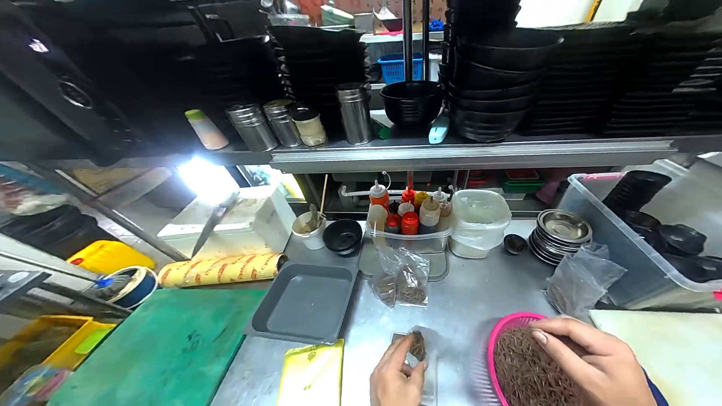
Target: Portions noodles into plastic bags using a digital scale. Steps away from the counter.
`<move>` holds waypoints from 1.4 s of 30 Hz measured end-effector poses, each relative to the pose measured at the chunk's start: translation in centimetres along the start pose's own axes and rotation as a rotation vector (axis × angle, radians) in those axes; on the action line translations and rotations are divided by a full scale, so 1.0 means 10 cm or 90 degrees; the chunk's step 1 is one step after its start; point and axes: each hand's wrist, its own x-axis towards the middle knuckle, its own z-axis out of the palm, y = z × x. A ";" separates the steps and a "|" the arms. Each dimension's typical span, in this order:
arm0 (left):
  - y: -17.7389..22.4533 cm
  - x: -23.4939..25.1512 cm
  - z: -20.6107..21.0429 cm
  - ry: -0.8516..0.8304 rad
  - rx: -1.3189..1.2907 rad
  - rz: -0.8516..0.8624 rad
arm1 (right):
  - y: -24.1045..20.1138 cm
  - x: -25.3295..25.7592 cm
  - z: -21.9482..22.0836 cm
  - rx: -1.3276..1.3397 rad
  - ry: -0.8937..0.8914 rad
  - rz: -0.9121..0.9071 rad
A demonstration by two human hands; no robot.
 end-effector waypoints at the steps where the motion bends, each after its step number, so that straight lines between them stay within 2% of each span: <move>1: 0.03 0.01 0.04 -0.012 0.019 0.002 | -0.09 0.10 0.05 0.020 -0.001 -0.021; 7: 0.07 0.02 0.08 -0.045 0.061 0.007 | -0.43 0.48 0.47 0.134 -0.050 -0.082; 11: 0.10 0.04 0.01 -0.056 0.070 0.010 | -0.36 0.49 0.86 0.139 -0.103 -0.110; 13: 0.10 0.05 -0.01 -0.061 0.057 0.004 | -0.12 0.41 1.11 0.073 -0.156 -0.107; 16: 0.09 0.04 -0.01 -0.067 0.049 -0.006 | 0.26 0.25 1.39 -0.157 -0.370 -0.005; 17: 0.09 0.04 -0.01 -0.070 0.047 -0.014 | 0.33 0.20 1.44 -0.205 -0.403 0.020; 19: 0.12 0.06 -0.01 -0.075 0.030 -0.028 | 0.38 0.14 1.42 -0.220 -0.341 0.020; 22: 0.17 0.06 -0.03 -0.070 -0.042 -0.039 | 0.39 0.10 1.25 -0.131 -0.165 -0.008; 24: 0.24 0.08 -0.07 -0.051 -0.088 -0.048 | 0.41 0.05 1.10 -0.089 -0.100 -0.006; 26: 0.27 0.10 -0.13 -0.033 -0.094 -0.054 | 0.49 -0.07 0.96 -0.073 -0.073 0.019; 28: 0.13 0.16 -0.17 -0.034 -0.037 -0.040 | 0.64 -0.26 0.88 -0.071 -0.064 0.065; 31: -0.25 0.22 -0.17 -0.110 0.087 -0.025 | 0.80 -0.62 0.77 -0.045 -0.071 0.175; 33: -0.32 0.21 -0.23 -0.129 0.134 -0.025 | 0.82 -0.81 0.67 -0.018 -0.069 0.231; 38: -0.26 0.12 -0.38 -0.115 0.120 -0.055 | 0.90 -1.16 0.46 0.010 -0.030 0.354; 42: -0.29 0.09 -0.39 -0.078 0.079 -0.064 | 0.98 -1.35 0.35 0.023 0.012 0.389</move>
